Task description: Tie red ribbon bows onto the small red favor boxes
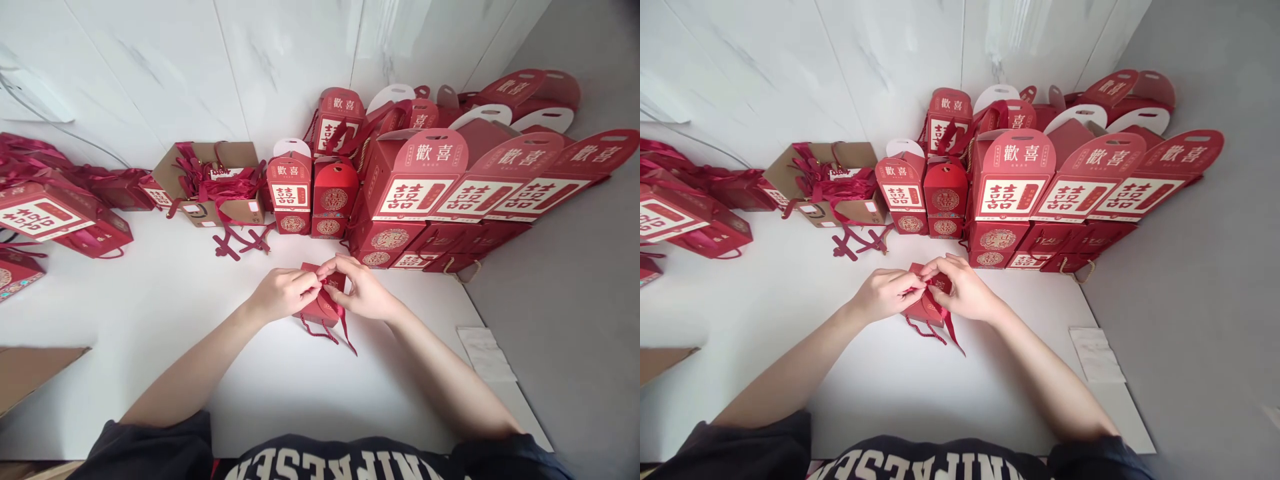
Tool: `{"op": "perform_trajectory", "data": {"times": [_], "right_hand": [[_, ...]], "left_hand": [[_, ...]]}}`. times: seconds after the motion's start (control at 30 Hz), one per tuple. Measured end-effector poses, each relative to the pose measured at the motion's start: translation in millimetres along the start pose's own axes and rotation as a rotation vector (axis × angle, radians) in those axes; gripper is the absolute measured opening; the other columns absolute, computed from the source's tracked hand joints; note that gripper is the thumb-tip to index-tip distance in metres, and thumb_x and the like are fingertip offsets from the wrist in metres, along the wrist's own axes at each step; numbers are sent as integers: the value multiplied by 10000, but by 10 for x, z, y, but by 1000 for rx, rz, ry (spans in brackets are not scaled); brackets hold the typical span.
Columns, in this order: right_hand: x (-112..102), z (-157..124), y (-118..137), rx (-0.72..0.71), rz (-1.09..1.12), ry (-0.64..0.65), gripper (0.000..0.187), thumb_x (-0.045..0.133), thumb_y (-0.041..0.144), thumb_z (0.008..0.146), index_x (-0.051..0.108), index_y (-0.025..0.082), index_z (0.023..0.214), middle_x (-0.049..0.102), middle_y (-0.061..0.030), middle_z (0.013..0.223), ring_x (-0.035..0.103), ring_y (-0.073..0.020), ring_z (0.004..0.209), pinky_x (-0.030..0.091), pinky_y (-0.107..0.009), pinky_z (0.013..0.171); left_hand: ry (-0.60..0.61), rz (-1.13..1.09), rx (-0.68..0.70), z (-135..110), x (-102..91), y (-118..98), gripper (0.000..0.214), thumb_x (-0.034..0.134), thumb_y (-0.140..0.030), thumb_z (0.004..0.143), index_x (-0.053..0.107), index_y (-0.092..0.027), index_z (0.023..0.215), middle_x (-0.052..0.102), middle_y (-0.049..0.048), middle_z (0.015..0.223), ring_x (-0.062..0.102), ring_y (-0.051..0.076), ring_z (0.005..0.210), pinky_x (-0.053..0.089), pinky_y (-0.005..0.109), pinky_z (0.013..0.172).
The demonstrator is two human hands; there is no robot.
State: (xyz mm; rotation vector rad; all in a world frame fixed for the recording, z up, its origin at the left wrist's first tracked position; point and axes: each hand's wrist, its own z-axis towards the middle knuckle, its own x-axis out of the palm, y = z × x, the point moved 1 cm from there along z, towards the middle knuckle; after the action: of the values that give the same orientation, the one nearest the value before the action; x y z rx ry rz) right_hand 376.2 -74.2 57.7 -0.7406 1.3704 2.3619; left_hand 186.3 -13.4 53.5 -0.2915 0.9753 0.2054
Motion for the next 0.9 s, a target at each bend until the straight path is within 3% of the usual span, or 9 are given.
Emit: {"op": "perform_trajectory", "data": {"times": [0.17, 0.33, 0.43, 0.53, 0.67, 0.8, 0.9], "right_hand": [[-83, -10, -75, 128, 182, 0, 245, 523, 104, 812, 524, 209, 1034, 584, -29, 907, 578, -168, 874, 480, -308, 803], [-62, -4, -102, 80, 159, 69, 277, 559, 95, 797, 563, 227, 1040, 590, -66, 1131, 556, -213, 1087, 440, -389, 977], [-15, 9, -89, 15, 113, 31, 174, 548, 90, 811, 586, 217, 924, 617, -65, 1091, 571, -216, 1059, 440, -394, 967], [-16, 9, -69, 75, 146, -30, 126, 496, 129, 876, 560, 217, 939, 642, -57, 1040, 595, -201, 1005, 459, -381, 931], [-11, -5, -59, 137, 204, 43, 156, 520, 151, 865, 538, 220, 1004, 644, -44, 999, 617, -185, 925, 494, -346, 872], [5, -12, -82, 66, 98, -67, 172, 496, 95, 839, 544, 211, 957, 626, -32, 926, 604, -170, 876, 480, -321, 841], [1, -15, -78, -27, -67, -128, 214, 501, 71, 812, 545, 220, 959, 624, -29, 911, 582, -187, 883, 416, -402, 961]], "left_hand": [[9, 28, -5, -23, 28, 27, 182, 510, -183, 877, 590, -208, 715, 668, -34, 611, 575, 91, 536, 443, 230, 565], [-21, 26, 28, -33, 40, 35, 172, 512, -170, 877, 588, -209, 727, 672, -36, 628, 579, 88, 546, 436, 229, 567], [-50, 16, 49, -31, 36, 35, 159, 523, -160, 872, 585, -206, 733, 661, -40, 618, 574, 87, 541, 426, 227, 567], [-49, 3, 44, -31, 35, 40, 164, 526, -162, 870, 575, -205, 720, 648, -40, 600, 564, 90, 529, 415, 231, 559], [-15, 9, 29, -35, 35, 46, 169, 516, -173, 877, 576, -208, 723, 659, -41, 615, 560, 87, 527, 414, 232, 558], [-31, 27, 52, -30, 24, 48, 171, 523, -170, 878, 572, -205, 718, 653, -39, 606, 559, 90, 527, 407, 238, 553], [-61, 22, 110, -11, 16, 45, 142, 543, -142, 866, 573, -200, 740, 652, -43, 612, 565, 89, 537, 412, 235, 565]]}}
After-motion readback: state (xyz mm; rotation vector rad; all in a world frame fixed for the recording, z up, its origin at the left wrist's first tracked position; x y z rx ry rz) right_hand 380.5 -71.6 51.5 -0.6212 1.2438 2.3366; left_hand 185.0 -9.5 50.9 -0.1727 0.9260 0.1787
